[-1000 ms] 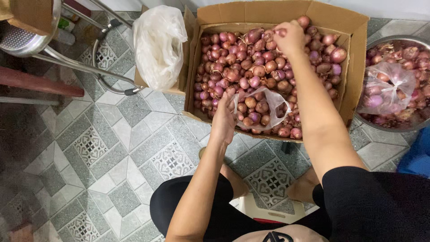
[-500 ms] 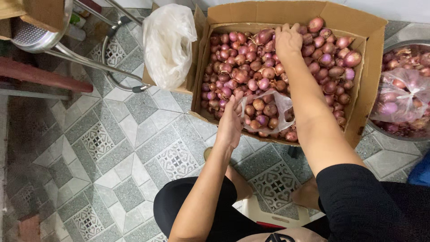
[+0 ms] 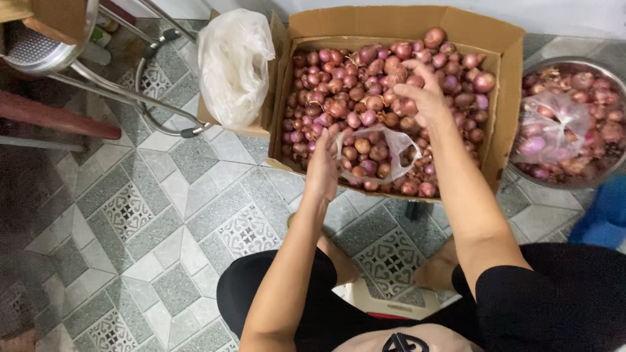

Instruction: The person packs red onions from a cardboard box into a plastic bag while seated on a low stool. The person then stands, opens a pot lid on an induction cooktop, stirs boiling green vegetables with chopsticks, and replaces the lid before returning to pack more onions.

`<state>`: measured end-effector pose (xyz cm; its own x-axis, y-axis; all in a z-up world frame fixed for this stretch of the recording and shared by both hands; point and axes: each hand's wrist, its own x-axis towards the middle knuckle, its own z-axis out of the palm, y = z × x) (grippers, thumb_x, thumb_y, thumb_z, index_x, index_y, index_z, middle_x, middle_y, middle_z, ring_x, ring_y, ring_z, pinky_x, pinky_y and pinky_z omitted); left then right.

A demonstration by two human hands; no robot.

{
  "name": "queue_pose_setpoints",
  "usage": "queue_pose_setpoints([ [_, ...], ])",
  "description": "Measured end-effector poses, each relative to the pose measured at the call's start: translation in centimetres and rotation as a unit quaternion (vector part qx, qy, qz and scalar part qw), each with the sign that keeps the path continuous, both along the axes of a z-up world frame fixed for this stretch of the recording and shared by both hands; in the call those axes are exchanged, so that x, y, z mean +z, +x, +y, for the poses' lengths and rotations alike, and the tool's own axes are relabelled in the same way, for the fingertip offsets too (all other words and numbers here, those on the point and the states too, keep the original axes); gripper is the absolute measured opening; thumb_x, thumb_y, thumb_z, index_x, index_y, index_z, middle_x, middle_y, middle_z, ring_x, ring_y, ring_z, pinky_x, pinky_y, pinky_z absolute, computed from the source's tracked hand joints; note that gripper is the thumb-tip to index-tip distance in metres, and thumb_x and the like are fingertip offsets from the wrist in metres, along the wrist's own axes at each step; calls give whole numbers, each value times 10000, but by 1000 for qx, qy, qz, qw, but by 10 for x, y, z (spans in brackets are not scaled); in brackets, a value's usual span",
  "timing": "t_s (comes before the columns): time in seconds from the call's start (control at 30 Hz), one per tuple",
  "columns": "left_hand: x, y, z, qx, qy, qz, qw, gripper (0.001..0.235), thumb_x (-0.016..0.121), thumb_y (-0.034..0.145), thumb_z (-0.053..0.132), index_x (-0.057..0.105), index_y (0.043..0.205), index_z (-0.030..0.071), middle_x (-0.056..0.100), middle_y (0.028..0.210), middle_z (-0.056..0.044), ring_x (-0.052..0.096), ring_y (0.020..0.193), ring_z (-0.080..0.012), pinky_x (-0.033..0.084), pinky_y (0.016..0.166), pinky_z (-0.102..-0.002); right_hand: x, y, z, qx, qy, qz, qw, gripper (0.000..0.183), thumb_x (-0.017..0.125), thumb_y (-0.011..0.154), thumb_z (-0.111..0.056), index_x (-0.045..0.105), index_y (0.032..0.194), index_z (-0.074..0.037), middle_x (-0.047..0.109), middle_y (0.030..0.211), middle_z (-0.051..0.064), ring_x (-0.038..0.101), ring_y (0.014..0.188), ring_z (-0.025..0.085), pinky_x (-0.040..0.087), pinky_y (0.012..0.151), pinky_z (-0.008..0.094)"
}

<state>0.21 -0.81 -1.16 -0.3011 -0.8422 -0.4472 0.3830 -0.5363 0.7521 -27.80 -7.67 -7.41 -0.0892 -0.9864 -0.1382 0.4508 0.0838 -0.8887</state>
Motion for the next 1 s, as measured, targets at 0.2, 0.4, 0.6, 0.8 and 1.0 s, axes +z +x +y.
queue_pose_setpoints([
  [0.2,-5,5,1,5,-6,-1,1000,784,414,1029,555,348,1573,-5,559,1516,-151,580,1002,-126,448,715,-266,68,44,72,76,-32,-87,993,530,779,830,-83,611,1332,-100,699,1176,92,700,948,161,618,725,298],
  [0.4,-11,13,-3,20,12,1,1000,798,432,1002,587,358,1576,37,556,1509,-97,542,973,-154,452,684,-267,15,82,100,113,65,310,942,472,811,854,-156,705,1310,-98,724,1006,71,638,821,126,528,709,256],
  [0.6,-17,17,0,20,10,15,1000,766,437,1013,579,374,1575,62,587,1484,-130,598,947,-139,454,669,-253,-56,130,86,66,107,374,919,252,800,900,-174,784,1109,-34,778,940,6,705,796,89,534,714,225],
  [0.8,-20,17,-4,32,-38,28,998,701,419,1043,506,329,1592,79,418,1620,-75,538,1278,-169,473,739,-275,-54,132,72,18,108,168,980,231,705,973,-192,787,1147,-64,758,964,-7,627,762,91,500,638,243],
  [1.0,-12,16,0,22,-50,2,999,695,381,1046,495,284,1612,104,336,1668,-57,456,1447,-197,450,823,-280,-42,91,110,-64,312,82,944,224,723,905,-239,695,1099,-131,630,949,-35,581,741,107,507,522,301],
])
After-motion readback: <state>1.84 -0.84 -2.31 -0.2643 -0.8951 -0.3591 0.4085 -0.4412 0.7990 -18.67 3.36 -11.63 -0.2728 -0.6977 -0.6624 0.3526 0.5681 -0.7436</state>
